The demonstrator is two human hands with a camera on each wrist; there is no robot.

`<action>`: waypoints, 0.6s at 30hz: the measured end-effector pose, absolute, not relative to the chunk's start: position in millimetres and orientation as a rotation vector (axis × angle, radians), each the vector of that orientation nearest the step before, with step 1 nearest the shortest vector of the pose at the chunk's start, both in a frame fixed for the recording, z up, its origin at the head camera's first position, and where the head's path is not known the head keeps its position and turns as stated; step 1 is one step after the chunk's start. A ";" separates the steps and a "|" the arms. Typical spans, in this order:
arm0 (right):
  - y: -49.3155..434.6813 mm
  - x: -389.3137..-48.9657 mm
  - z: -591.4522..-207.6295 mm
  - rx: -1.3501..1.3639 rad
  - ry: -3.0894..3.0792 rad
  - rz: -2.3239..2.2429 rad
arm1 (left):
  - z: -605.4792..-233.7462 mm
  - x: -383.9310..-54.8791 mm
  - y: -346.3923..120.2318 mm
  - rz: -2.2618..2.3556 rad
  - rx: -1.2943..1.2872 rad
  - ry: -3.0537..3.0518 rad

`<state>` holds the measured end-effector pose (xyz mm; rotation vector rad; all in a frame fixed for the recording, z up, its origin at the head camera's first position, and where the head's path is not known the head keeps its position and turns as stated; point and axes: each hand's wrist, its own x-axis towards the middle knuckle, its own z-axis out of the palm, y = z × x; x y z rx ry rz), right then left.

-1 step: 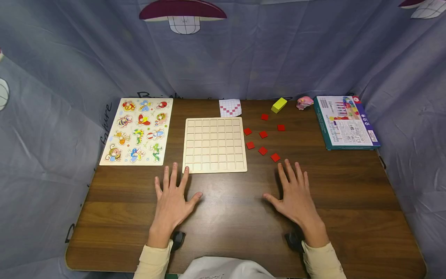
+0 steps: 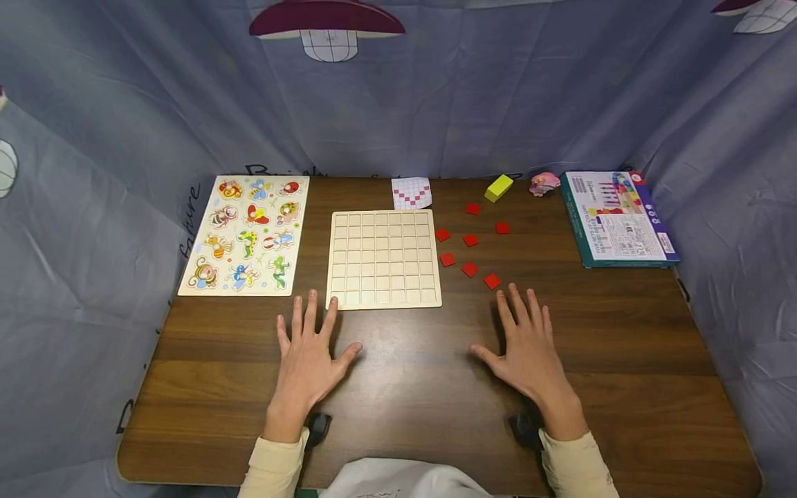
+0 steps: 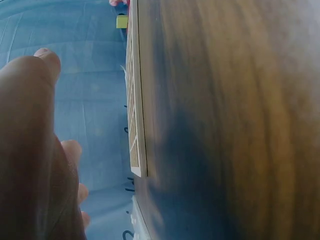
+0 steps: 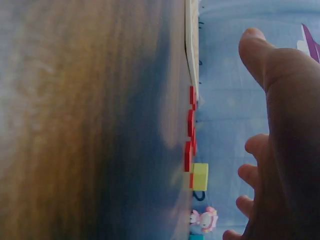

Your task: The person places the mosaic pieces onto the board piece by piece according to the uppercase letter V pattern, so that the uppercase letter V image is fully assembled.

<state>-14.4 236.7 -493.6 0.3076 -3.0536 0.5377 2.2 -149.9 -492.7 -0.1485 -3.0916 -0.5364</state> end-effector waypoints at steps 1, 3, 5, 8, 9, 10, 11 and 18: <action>237.1 -16.7 -495.1 0.297 -3.045 0.564 | -493.5 0.6 -150.5 -0.558 -0.149 -3.092; 238.3 -21.6 -498.2 0.270 -3.023 0.623 | -495.2 -3.0 -151.7 -0.616 -0.153 -3.097; 241.2 -32.3 -503.4 0.218 -2.979 0.734 | -499.0 -11.1 -153.5 -0.721 -0.161 -3.103; 245.1 -50.9 -512.4 0.143 -2.904 0.874 | -506.4 -25.9 -157.2 -0.886 -0.168 -3.098; 246.0 -57.0 -515.1 0.127 -2.881 0.903 | -508.8 -30.9 -158.5 -0.930 -0.167 -3.089; 246.6 -62.9 -517.8 0.107 -2.868 0.921 | -511.1 -36.0 -159.8 -0.964 -0.162 -3.077; 247.2 -68.6 -520.9 0.093 -2.859 0.924 | -513.3 -40.9 -160.7 -0.984 -0.155 -3.064; 245.7 -89.3 -527.0 0.001 -2.802 0.920 | -521.7 -67.9 -159.6 -0.983 -0.126 -3.026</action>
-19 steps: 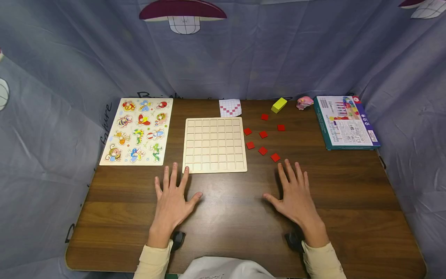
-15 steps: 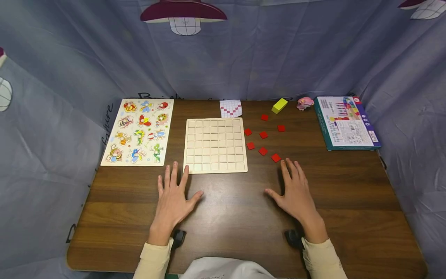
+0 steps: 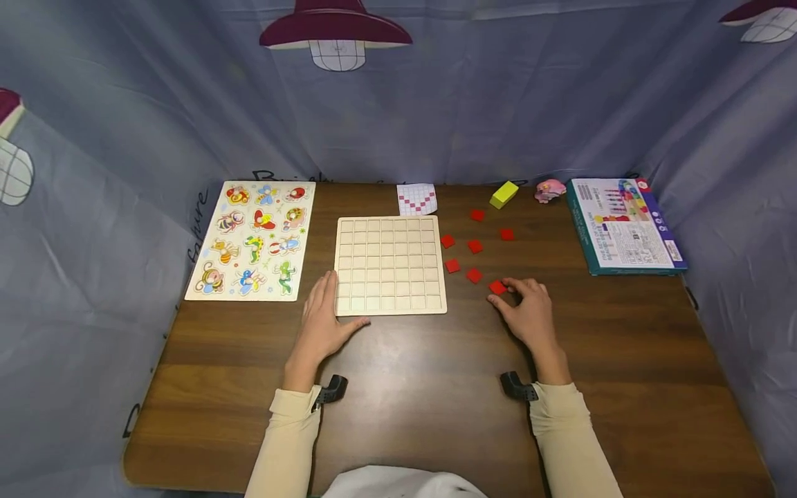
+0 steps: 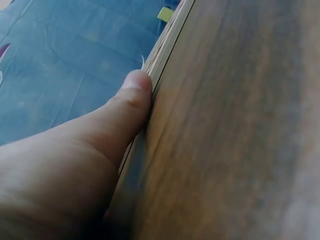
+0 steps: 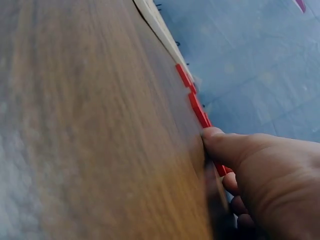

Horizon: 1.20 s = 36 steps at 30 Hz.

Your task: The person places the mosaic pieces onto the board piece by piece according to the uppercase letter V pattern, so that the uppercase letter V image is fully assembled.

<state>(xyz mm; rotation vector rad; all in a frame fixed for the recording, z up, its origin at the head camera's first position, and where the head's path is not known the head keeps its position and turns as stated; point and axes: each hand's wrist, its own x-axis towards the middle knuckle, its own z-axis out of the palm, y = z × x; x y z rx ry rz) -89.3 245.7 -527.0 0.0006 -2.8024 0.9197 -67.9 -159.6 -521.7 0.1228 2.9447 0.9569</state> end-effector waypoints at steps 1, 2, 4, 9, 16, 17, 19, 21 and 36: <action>245.9 -89.1 -526.8 -0.002 -2.798 0.912 | -522.0 -69.4 -158.8 0.946 0.109 2.947; 246.2 -88.6 -526.6 0.003 -2.792 0.903 | -521.6 -70.4 -158.0 0.942 0.097 2.946; 247.8 -87.5 -526.6 0.028 -2.783 0.882 | -520.8 -72.1 -156.2 0.939 0.075 2.944; 249.4 -84.6 -528.3 0.115 -2.761 0.846 | -520.7 -71.5 -153.2 0.961 0.048 2.941; 220.8 -78.5 -530.1 0.298 -2.684 0.959 | -525.6 -64.0 -157.0 0.951 0.029 2.943; 214.2 -79.4 -528.4 0.339 -2.671 0.975 | -525.6 -64.1 -157.3 0.952 0.032 2.949; 199.9 -82.6 -524.1 0.421 -2.656 1.009 | -524.8 -65.1 -157.4 0.962 0.044 2.953; 184.5 -87.4 -519.3 0.506 -2.659 1.040 | -523.9 -66.2 -157.5 0.956 0.052 2.950; 87.1 -127.6 -513.1 0.846 -2.873 0.884 | -524.3 -74.1 -160.5 0.933 0.023 2.928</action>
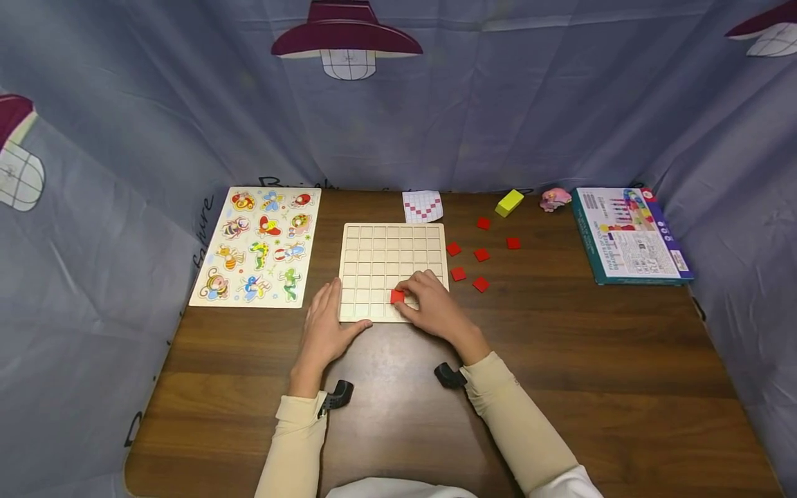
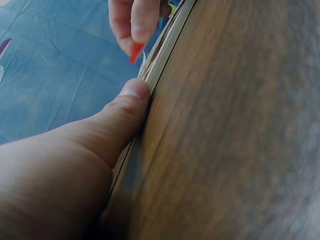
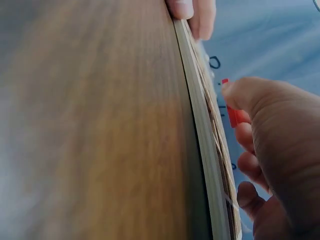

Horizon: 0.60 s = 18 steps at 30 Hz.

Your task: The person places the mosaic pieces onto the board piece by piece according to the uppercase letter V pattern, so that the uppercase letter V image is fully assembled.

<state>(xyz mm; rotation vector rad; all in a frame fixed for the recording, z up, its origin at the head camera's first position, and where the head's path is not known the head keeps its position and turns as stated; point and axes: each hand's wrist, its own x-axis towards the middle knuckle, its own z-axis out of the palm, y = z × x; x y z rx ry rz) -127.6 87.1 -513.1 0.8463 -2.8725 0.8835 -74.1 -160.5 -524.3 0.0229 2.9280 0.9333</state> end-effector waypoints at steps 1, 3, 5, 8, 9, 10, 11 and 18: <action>84.4 -129.2 -512.9 0.847 -2.877 0.874 | -524.4 -73.9 -160.7 0.937 0.020 2.925; 80.5 -131.2 -513.2 0.846 -2.893 0.852 | -524.8 -73.2 -161.3 0.941 0.023 2.923; 78.7 -132.6 -513.9 0.846 -2.905 0.829 | -525.7 -73.3 -161.6 0.944 0.029 2.923; 77.1 -133.9 -515.7 0.854 -2.919 0.792 | -527.3 -73.6 -162.3 0.955 0.028 2.922; 76.7 -134.3 -515.6 0.857 -2.918 0.788 | -527.5 -73.7 -162.6 0.956 0.026 2.924; 76.4 -134.7 -515.4 0.855 -2.915 0.788 | -527.6 -73.9 -162.9 0.960 0.023 2.926; 76.1 -135.1 -514.7 0.852 -2.910 0.795 | -527.4 -74.3 -162.9 0.965 0.020 2.928; 74.2 -135.8 -511.4 0.842 -2.910 0.828 | -524.8 -74.4 -162.1 0.963 0.020 2.930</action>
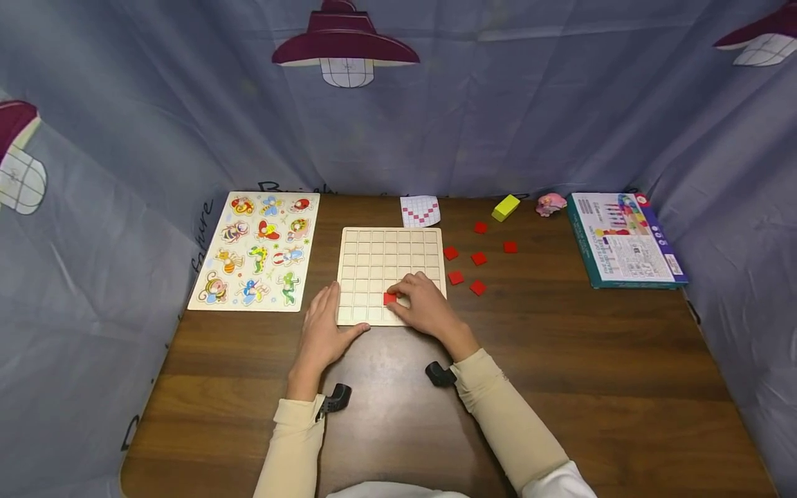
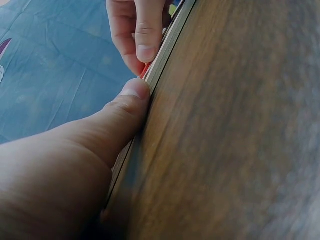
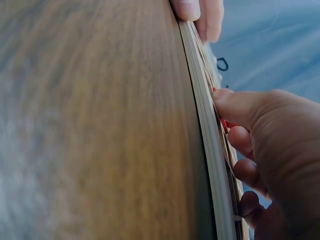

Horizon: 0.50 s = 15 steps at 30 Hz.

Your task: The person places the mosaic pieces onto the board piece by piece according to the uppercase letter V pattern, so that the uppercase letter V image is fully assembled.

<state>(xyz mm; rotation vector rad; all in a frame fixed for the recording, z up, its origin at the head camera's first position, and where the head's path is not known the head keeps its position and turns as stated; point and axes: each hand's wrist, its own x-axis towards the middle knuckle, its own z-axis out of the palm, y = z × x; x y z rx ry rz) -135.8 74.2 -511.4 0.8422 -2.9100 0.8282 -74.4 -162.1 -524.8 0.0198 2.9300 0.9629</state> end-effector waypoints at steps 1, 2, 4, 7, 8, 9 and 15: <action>73.7 -135.9 -511.1 0.841 -2.907 0.834 | -524.7 -74.5 -162.0 0.960 0.021 2.932; 73.2 -136.0 -511.0 0.838 -2.906 0.836 | -524.8 -74.5 -162.0 0.955 0.023 2.936; 72.5 -135.9 -510.8 0.834 -2.903 0.836 | -524.9 -74.4 -162.0 0.955 0.023 2.943; 74.2 -133.7 -510.4 0.819 -2.893 0.857 | -525.4 -72.8 -162.3 0.948 0.017 2.948; 76.7 -132.5 -510.0 0.804 -2.886 0.879 | -525.5 -72.1 -162.3 0.946 0.016 2.945; 80.2 -131.3 -509.5 0.785 -2.875 0.908 | -525.6 -71.5 -162.2 0.945 0.013 2.940; 130.8 -129.0 -501.5 0.558 -2.797 1.085 | -525.7 -73.9 -161.5 0.937 0.016 2.933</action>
